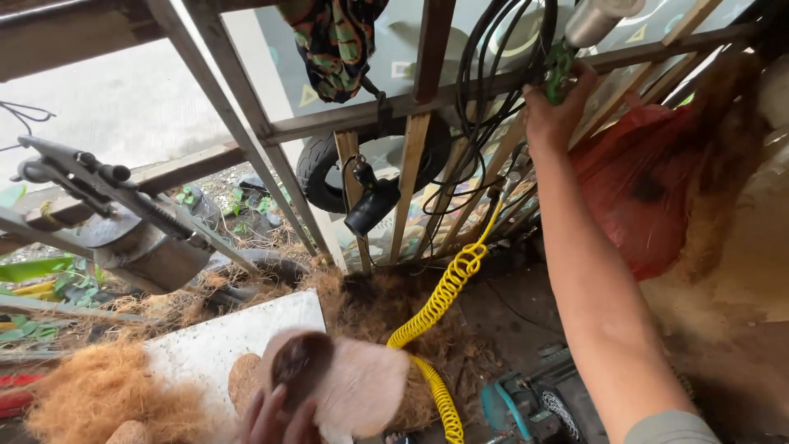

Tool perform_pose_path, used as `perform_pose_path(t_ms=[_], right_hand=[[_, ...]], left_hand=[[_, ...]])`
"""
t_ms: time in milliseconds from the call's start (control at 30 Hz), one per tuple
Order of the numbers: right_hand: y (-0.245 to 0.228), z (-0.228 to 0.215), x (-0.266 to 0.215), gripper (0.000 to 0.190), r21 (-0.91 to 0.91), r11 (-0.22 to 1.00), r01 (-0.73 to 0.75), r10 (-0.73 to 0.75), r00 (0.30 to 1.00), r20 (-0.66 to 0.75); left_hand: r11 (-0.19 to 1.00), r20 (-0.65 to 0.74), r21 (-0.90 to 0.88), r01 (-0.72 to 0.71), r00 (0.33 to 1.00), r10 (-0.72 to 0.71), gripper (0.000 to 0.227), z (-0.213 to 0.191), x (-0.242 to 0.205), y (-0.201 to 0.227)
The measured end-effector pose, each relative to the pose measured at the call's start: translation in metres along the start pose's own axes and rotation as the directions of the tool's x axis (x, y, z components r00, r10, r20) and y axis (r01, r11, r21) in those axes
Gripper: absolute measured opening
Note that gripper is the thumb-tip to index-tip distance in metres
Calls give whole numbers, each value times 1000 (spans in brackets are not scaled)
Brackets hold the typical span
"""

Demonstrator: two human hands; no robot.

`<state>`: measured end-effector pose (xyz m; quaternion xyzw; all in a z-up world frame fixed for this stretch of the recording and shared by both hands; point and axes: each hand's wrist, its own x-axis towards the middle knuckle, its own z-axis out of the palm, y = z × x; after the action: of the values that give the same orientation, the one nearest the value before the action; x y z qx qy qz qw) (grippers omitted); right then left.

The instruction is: The person uses a spray gun to apply a white coating to several brown coco fiber items on a white table. They rotate each item to cover all sides, then place them in a black basket before retrieving another item to continue spraying.

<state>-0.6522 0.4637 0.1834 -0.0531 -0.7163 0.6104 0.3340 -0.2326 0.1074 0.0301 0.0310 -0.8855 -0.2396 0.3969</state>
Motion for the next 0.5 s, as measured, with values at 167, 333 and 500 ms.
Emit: perform_pose_path(t_ms=[167,333,500], right_hand=[[25,-1,-2,46,220,974,61,-56,998,-28],[87,-23,13,56,441,893,-93,118,993,-29],[255,-46,83,87,-103,936,338,-339,941,3]], left_hand=[[974,13,-37,-225,974,225,13,12,95,58],[952,101,18,-305,948,302,40,29,93,58],[941,51,-59,-333,941,336,17,-4,96,66]])
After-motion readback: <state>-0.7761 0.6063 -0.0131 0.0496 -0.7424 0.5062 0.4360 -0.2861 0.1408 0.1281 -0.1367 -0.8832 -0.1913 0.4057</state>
